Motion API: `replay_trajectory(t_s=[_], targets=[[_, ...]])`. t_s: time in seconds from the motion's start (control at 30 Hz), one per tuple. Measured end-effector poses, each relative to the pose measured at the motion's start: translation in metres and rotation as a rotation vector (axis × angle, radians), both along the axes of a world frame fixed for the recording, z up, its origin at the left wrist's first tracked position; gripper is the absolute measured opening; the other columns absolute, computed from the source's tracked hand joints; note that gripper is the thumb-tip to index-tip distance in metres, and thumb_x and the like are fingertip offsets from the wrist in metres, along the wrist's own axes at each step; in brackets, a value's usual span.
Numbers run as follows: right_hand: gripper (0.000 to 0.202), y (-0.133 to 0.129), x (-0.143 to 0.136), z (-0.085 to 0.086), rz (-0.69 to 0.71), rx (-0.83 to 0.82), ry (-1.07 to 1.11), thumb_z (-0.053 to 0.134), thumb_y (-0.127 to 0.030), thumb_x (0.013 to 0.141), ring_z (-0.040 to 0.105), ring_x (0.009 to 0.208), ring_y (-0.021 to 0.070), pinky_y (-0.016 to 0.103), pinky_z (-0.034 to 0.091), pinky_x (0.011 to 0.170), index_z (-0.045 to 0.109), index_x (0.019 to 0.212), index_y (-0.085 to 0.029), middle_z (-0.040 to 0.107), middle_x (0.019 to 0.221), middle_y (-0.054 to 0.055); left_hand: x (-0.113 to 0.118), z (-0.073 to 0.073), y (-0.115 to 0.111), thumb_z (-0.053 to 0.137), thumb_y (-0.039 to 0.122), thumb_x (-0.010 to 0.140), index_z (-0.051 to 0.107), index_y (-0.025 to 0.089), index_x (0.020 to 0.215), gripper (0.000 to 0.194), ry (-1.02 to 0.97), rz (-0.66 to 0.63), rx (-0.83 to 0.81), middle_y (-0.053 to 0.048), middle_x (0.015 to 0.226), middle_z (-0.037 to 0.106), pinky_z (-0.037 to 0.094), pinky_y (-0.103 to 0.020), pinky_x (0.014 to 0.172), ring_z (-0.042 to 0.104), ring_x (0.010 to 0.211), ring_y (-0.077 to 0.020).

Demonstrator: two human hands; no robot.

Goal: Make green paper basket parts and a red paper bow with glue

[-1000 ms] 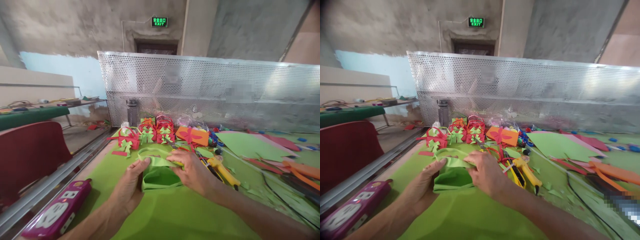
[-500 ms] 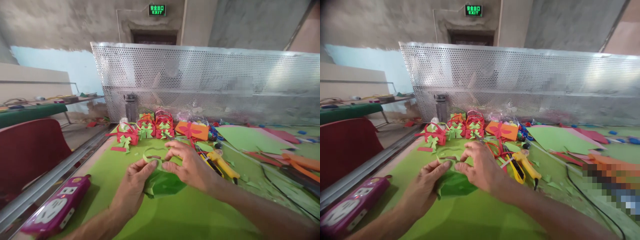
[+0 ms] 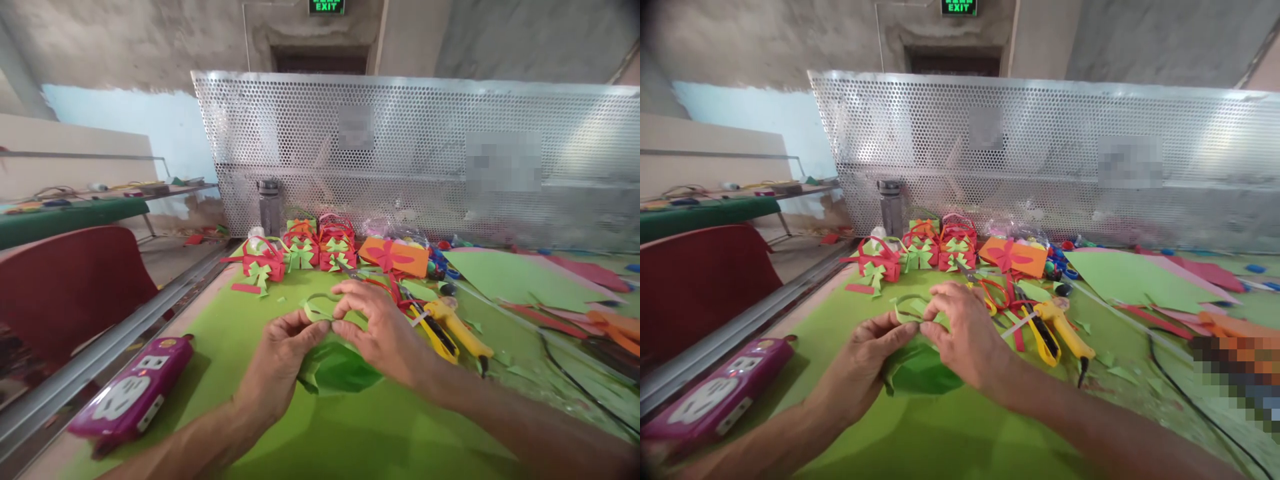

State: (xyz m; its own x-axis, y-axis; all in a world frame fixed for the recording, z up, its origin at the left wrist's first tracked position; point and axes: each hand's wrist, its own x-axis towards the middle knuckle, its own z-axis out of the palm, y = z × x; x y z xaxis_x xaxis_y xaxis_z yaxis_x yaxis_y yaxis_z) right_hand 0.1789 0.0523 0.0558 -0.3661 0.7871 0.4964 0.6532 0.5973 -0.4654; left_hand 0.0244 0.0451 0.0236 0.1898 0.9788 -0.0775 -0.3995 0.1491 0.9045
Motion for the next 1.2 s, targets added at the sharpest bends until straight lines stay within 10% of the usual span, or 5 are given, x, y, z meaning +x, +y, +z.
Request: replay_trajectory(t_s=[1.2], targets=[[0.013,-0.0042,-0.0029,0.0015,0.073,0.096,-0.094,0.046,-0.013,0.085,0.048,0.109,0.0203,0.051,0.013,0.103,0.048,0.074,-0.019,0.056,0.107,0.006,0.0013,-0.0005,0.0001,0.077,0.025,0.06,0.064,0.013,0.061,0.018,0.152,-0.063,0.138,0.002,0.058,0.062,0.038,-0.016,0.047,0.049,0.049,-0.0057]])
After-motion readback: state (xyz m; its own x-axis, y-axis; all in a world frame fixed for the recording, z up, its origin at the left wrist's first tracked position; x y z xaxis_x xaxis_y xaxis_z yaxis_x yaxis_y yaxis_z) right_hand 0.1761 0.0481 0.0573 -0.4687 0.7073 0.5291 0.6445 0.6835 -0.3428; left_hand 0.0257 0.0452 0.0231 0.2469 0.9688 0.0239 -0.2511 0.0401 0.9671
